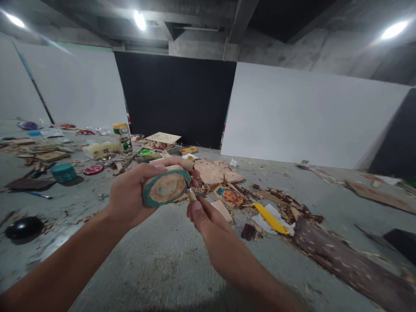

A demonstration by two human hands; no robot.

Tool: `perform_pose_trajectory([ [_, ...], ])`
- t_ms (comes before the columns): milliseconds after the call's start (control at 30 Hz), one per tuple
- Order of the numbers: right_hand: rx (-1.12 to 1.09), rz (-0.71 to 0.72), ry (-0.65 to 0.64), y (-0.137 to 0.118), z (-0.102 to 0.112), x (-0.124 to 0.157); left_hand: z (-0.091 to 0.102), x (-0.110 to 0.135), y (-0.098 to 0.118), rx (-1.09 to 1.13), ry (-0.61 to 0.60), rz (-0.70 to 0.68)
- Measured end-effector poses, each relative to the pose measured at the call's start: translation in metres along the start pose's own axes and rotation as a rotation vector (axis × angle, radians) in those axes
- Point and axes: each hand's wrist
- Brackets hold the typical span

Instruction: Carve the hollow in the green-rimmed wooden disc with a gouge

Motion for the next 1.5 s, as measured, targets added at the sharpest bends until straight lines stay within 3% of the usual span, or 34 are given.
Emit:
perform_pose_trajectory([
  [100, -0.327, -0.131, -0.103, 0.002, -0.002, 0.001, 0.001, 0.000, 0.000, 0.001, 0.007, -0.001],
  [167, -0.410, -0.133, -0.174, 0.002, -0.003, 0.001, 0.002, -0.001, 0.000, -0.003, -0.001, -0.002],
  [267, -0.438, -0.180, -0.200, -0.001, -0.004, 0.001, 0.003, -0.001, 0.001, -0.018, 0.002, -0.003],
  [433, -0.446, -0.371, -0.105, -0.012, -0.002, 0.001, 0.001, -0.002, -0.001, -0.034, 0.046, -0.001],
  [667, -0.340, -0.312, -0.107, -0.024, -0.004, 0.002, 0.002, -0.003, -0.002, -0.039, 0.031, -0.013],
  [800, -0.358, -0.363, -0.104, -0.022, -0.005, 0.002, 0.004, -0.003, -0.004, -0.100, 0.017, -0.048],
  [867, -0.433, -0.393, -0.143, -0.022, -0.002, 0.003, 0.005, -0.003, -0.007, -0.147, -0.004, -0.081],
  [1000, -0.696, -0.493, -0.353, -0.024, 0.004, 0.007, 0.006, -0.005, -0.014, -0.167, -0.019, -0.121],
  [1033, -0.684, -0.476, -0.355, -0.024, 0.005, 0.008, 0.006, -0.006, -0.015, -0.162, -0.036, -0.130],
  [1167, -0.435, -0.310, -0.139, -0.021, 0.000, 0.008, 0.003, -0.005, -0.013, -0.181, -0.052, -0.137],
  [1233, -0.562, -0.360, -0.229, -0.020, 0.001, 0.008, 0.002, -0.004, -0.012, -0.205, -0.035, -0.141],
  [1300, -0.812, -0.430, -0.439, -0.018, 0.007, 0.007, 0.001, -0.002, -0.012, -0.174, -0.039, -0.143],
  [1400, -1.028, -0.406, -0.689, -0.015, 0.018, 0.006, -0.001, -0.001, -0.014, -0.057, -0.038, -0.123],
  [1467, -1.002, -0.401, -0.746, -0.013, 0.021, 0.005, -0.001, -0.001, -0.016, 0.007, -0.027, -0.120],
  [1500, -0.984, -0.405, -0.694, -0.013, 0.021, 0.005, -0.002, -0.002, -0.016, 0.033, -0.016, -0.127],
])
Point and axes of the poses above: each hand's wrist, its own x-axis away from the middle knuckle, its own z-axis out of the back of the hand, y = z × x, and after that the axes turned 4 degrees about x, right-handed
